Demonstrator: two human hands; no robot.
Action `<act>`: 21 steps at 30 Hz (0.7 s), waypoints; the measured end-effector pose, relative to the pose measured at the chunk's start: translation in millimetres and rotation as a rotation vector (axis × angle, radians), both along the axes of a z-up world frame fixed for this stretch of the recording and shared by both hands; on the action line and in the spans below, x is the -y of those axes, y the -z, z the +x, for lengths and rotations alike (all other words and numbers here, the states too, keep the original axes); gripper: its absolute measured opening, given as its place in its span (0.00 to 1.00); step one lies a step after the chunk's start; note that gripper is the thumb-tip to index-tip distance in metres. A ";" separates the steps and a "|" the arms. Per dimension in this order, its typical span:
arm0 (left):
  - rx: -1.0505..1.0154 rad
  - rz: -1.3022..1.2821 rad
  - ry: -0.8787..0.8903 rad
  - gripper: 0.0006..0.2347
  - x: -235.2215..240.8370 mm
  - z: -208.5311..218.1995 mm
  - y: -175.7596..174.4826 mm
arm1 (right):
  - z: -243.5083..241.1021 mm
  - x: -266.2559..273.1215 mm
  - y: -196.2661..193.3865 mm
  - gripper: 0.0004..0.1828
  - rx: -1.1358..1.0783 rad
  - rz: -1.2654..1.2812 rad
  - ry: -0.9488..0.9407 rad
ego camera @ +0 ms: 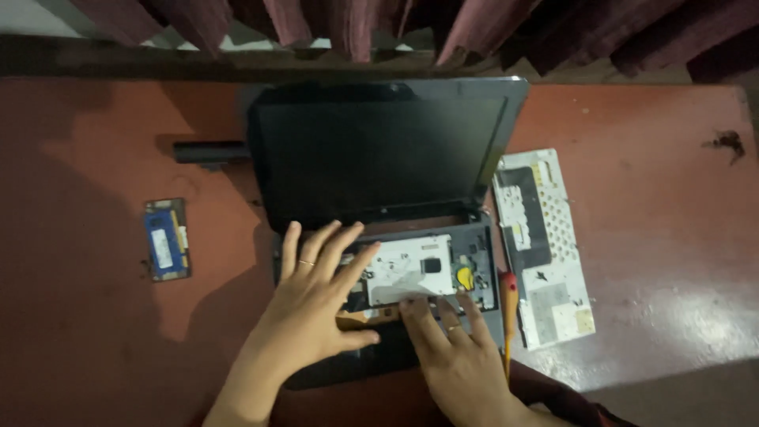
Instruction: Disassembling a laptop to access and repair internal components using a screwdriver.
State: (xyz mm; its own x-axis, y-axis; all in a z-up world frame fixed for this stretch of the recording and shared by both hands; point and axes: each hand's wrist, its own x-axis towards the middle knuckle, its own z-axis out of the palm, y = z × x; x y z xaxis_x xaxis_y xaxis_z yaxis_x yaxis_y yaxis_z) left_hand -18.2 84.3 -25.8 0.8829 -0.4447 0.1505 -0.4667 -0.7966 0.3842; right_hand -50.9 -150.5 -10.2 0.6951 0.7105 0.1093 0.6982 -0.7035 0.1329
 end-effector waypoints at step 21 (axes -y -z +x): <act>-0.111 0.093 -0.026 0.52 15.4 8.5 2.4 | 58.6 168.6 18.6 0.12 -0.105 0.427 0.490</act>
State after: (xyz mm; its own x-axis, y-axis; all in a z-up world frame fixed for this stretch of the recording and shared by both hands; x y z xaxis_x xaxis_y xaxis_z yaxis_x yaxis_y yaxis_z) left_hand -9.7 68.9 -28.2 0.9035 -0.4285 0.0104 -0.4037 -0.8425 0.3568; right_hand 7.7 -319.1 -28.8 0.9495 0.2181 0.2255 0.2776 -0.9191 -0.2797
